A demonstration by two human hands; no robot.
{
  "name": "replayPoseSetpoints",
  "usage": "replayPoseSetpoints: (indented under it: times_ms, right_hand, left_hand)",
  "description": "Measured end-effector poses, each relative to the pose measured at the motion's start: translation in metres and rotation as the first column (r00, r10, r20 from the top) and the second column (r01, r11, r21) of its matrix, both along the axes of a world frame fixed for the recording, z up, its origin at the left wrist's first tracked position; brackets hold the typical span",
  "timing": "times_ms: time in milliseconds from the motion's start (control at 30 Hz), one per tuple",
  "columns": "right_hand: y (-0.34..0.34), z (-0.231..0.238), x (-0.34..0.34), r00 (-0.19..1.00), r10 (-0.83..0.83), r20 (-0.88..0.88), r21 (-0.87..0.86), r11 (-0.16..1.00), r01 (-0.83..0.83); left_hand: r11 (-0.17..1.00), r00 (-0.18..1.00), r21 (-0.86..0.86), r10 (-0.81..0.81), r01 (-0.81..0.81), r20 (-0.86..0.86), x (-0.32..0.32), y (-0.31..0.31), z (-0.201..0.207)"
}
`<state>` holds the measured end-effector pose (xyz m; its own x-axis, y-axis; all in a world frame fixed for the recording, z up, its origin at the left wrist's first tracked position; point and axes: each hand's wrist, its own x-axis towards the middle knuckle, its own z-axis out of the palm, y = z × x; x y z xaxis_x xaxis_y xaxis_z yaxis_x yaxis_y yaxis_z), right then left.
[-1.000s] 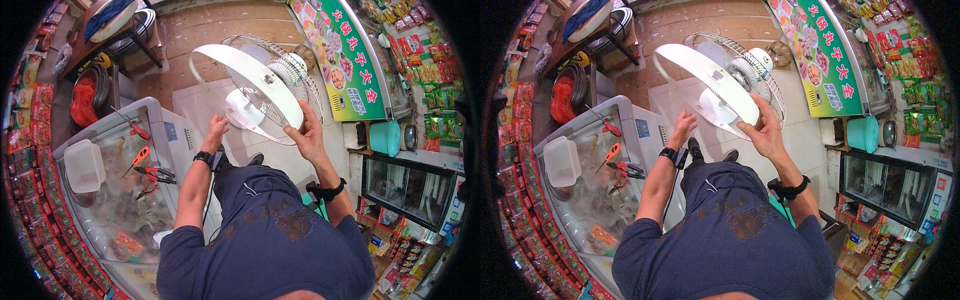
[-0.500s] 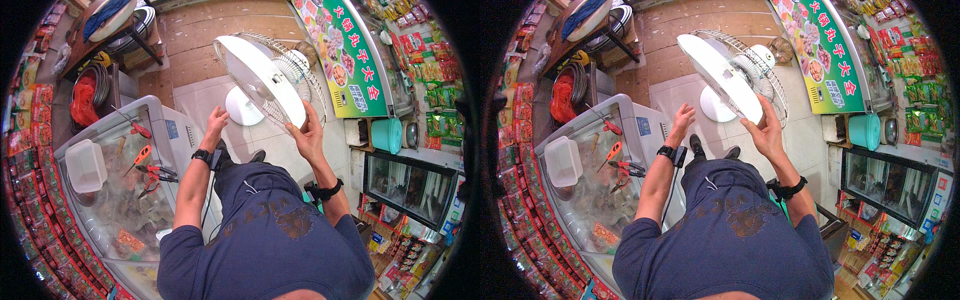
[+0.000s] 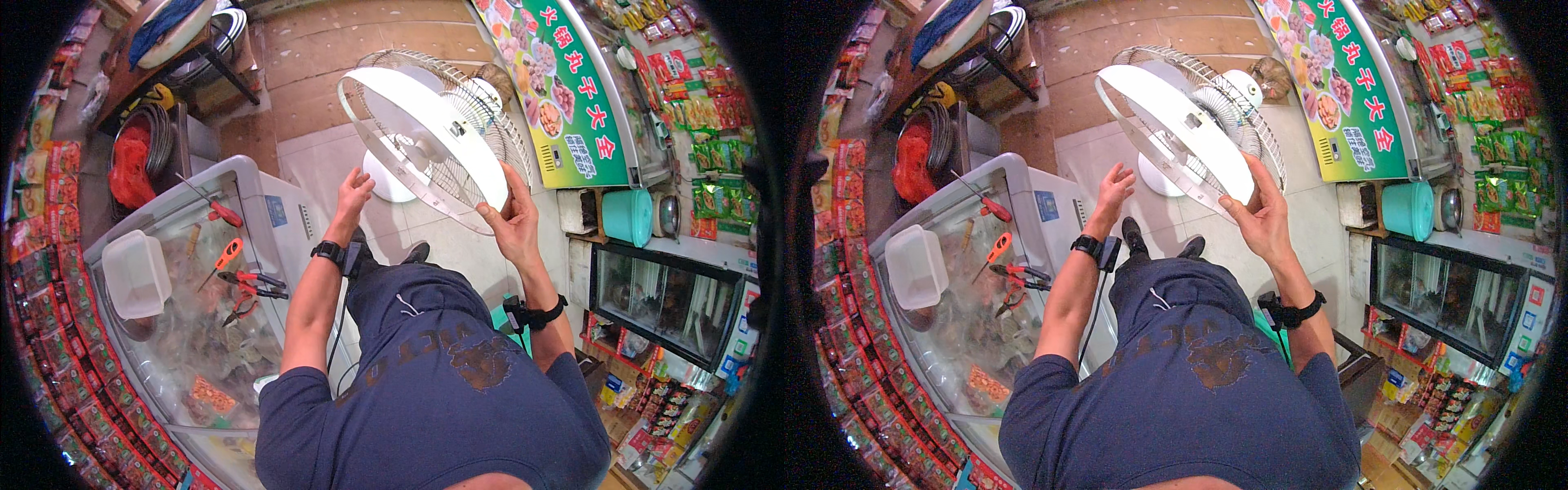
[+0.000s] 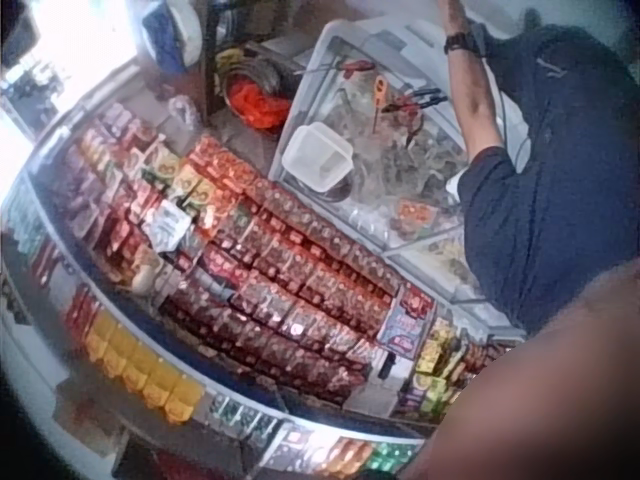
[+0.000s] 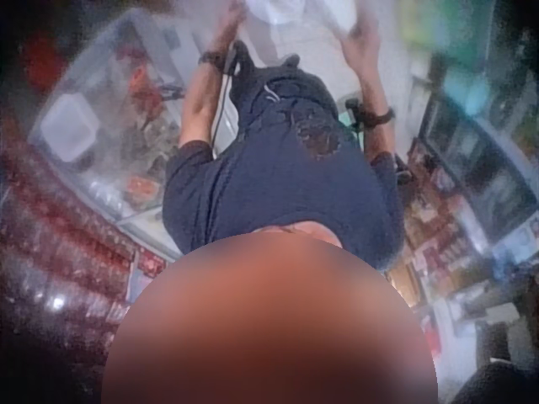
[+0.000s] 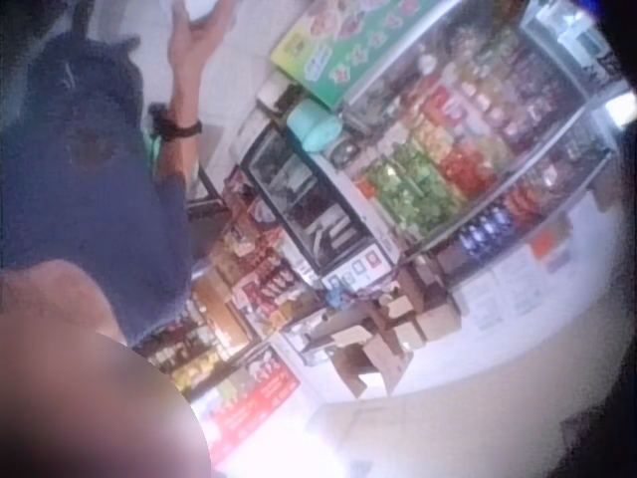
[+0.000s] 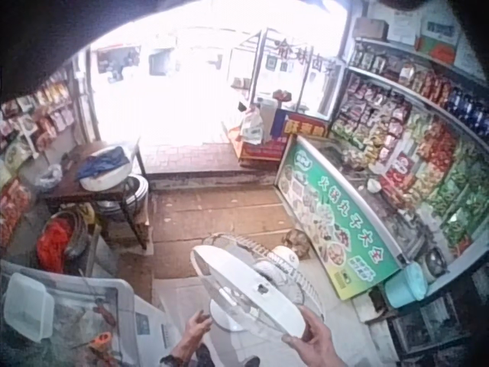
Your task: The person assembles a standing electric fan by hand. They attach the fan blades to the motor hub, secure them with a nut, and then fit the front protective grille onto the fan head.
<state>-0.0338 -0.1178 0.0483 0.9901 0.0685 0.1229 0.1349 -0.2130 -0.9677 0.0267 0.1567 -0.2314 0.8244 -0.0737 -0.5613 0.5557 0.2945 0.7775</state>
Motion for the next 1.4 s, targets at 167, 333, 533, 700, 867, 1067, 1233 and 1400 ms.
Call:
replayPoseSetpoints:
  times_ms: [167, 333, 533, 700, 867, 1067, 1233, 1400]
  right_hand:
    - [0.004, 0.0, -0.001, 1.0, 0.021, -0.023, 0.011, 1.0, -0.021]
    - [0.003, 0.008, 0.0, 1.0, 0.031, -0.004, 0.003, 1.0, -0.031]
    - [0.001, 0.02, 0.0, 0.999, 0.008, -0.048, 0.03, 1.0, -0.006]
    - [0.004, 0.018, 0.001, 1.0, 0.026, 0.001, 0.045, 0.999, -0.026]
    - [0.009, 0.019, 0.004, 0.997, 0.014, -0.071, 0.103, 0.995, -0.006]
    - [0.02, 0.042, 0.012, 0.996, -0.054, 0.071, -0.011, 0.998, 0.055]
    - [-0.012, 0.083, 0.025, 0.888, -0.145, 0.437, -0.553, 0.735, 0.393]
    - [-0.063, 0.098, 0.047, 0.872, -0.451, 0.189, -0.25, 0.837, 0.487]
  left_hand:
    - [1.0, 1.0, 0.005, 0.012, -0.012, -0.004, -0.004, 0.004, -0.005]
    - [1.0, 0.999, 0.024, 0.015, -0.015, -0.03, -0.007, 0.008, -0.011]
    - [0.998, 0.998, 0.061, 0.024, -0.021, -0.053, -0.001, 0.007, -0.019]
    - [0.996, 0.99, 0.053, 0.084, -0.079, -0.111, 0.014, 0.002, -0.035]
    - [0.992, 0.986, -0.118, 0.03, -0.05, -0.166, 0.032, 0.003, -0.053]
    - [0.99, 0.991, -0.06, 0.13, -0.13, -0.007, 0.041, -0.011, -0.039]
    - [0.964, 0.909, -0.018, 0.256, -0.265, 0.33, 0.028, -0.009, 0.012]
    - [0.934, 0.716, -0.045, 0.302, -0.354, 0.629, 0.015, 0.011, 0.084]
